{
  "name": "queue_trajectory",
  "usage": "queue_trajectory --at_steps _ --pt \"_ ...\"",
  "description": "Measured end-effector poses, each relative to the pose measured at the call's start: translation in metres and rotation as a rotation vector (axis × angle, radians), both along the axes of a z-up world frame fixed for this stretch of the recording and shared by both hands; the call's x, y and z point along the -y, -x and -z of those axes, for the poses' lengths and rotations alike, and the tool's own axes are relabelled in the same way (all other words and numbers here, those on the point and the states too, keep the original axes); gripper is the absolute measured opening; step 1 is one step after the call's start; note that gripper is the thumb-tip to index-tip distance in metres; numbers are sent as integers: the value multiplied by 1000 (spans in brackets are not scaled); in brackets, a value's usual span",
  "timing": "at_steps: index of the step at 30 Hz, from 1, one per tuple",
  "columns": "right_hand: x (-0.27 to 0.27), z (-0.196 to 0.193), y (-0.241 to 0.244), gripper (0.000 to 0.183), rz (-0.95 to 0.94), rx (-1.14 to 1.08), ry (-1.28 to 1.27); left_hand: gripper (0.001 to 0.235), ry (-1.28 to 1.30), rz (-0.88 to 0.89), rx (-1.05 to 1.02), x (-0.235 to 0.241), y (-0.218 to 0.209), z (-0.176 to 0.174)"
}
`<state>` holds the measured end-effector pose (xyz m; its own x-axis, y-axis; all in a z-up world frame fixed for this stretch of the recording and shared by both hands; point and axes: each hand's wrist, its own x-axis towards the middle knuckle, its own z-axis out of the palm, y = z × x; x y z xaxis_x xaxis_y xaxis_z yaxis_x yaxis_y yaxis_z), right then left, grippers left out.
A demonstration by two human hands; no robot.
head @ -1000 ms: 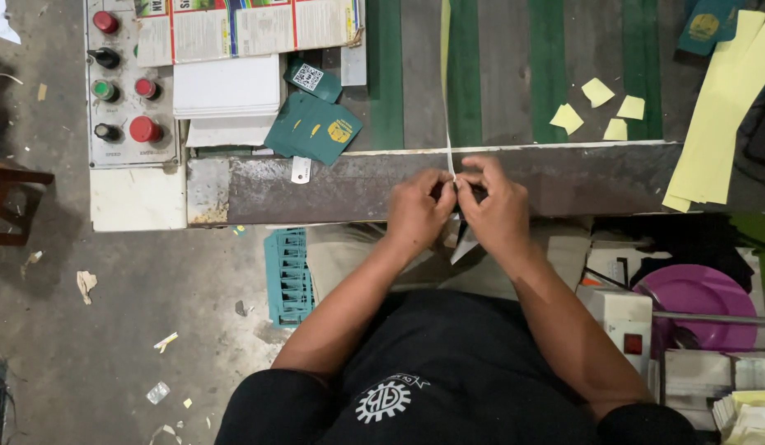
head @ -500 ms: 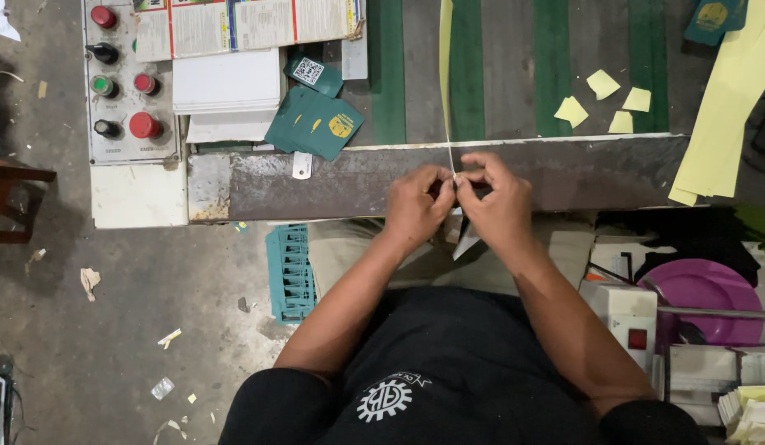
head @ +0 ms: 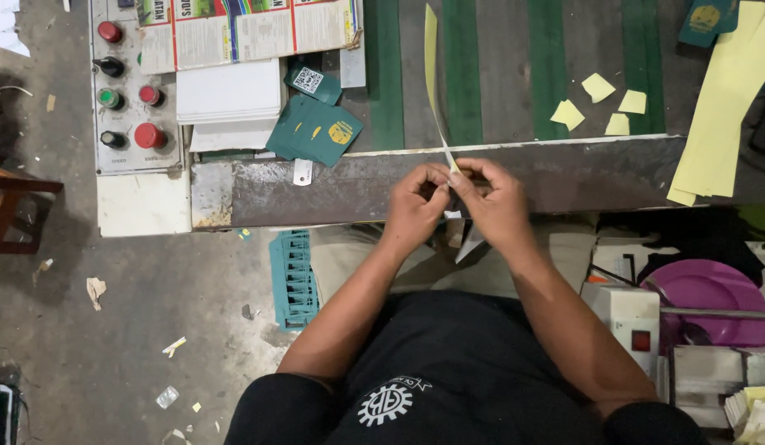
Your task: The recorder is bundling stacks of green booklets using paper bands and adhesive stickers at a print shop workbench.
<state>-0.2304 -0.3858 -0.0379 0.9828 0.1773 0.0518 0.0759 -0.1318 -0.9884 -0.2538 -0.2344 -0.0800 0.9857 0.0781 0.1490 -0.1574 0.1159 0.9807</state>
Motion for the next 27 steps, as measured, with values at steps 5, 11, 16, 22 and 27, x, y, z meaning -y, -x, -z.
queue_trajectory --at_steps 5,11,16,22,27 --pt "4 3 1 17 63 125 132 4 -23 8 -47 1 -1 -2" --pt "-3 -21 8 11 146 500 445 22 -108 -24 -244 3 -27 -29" --pt "6 -11 -1 10 163 579 492 27 -115 -9 -344 5 -56 -12" --pt "60 26 -50 10 394 -88 -175 20 132 176 -470 -10 -69 -13" --pt "130 41 -108 22 576 314 7 31 -629 156 -344 -11 -60 -24"
